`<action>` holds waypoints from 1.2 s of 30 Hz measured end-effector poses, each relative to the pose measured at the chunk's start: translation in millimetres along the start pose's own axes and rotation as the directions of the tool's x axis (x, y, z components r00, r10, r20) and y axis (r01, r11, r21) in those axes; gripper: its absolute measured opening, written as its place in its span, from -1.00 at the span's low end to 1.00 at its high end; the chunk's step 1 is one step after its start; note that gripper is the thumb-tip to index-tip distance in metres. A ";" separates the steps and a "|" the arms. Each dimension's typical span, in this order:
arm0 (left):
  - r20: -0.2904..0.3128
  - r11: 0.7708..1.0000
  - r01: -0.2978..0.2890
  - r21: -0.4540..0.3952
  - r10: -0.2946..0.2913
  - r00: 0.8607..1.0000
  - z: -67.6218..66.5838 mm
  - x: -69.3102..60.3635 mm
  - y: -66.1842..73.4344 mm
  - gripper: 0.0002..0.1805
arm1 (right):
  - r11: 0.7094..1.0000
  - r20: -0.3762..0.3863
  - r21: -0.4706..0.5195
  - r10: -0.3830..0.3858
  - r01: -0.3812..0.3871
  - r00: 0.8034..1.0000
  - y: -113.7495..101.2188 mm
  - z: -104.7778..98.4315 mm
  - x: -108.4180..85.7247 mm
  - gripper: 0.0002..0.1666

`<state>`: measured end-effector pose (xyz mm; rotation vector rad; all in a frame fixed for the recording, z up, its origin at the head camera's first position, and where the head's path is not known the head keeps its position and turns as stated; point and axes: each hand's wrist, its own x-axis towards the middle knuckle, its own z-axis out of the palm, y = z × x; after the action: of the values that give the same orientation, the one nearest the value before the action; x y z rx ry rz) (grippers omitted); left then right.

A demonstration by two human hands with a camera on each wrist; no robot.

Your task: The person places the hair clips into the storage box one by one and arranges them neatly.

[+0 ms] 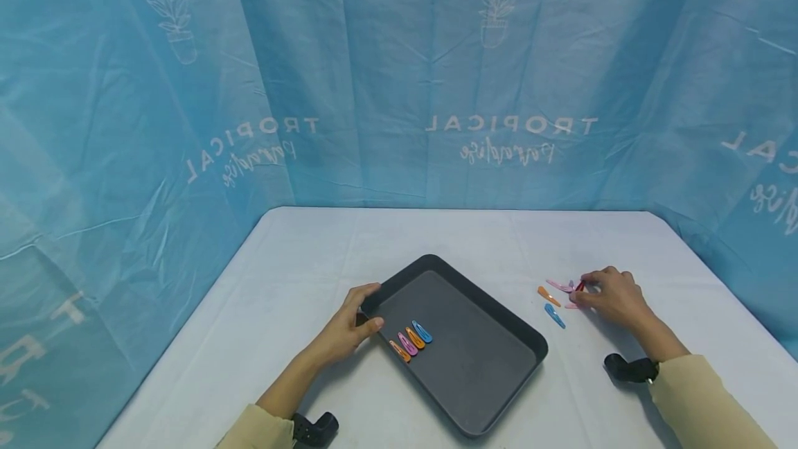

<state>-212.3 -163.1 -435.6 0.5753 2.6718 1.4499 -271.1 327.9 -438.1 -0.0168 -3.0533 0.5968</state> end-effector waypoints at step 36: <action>0.010 1.000 -0.003 0.002 0.003 1.000 0.2 1.4 -3.2 -0.29 | 0.954 -0.121 0.112 -0.266 0.279 0.956 -61.9 -25.6 -5.9 -0.36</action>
<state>-214.5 -164.0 -438.2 0.5854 2.6659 1.4419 -264.7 280.1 -391.3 0.3593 -2.8376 0.7418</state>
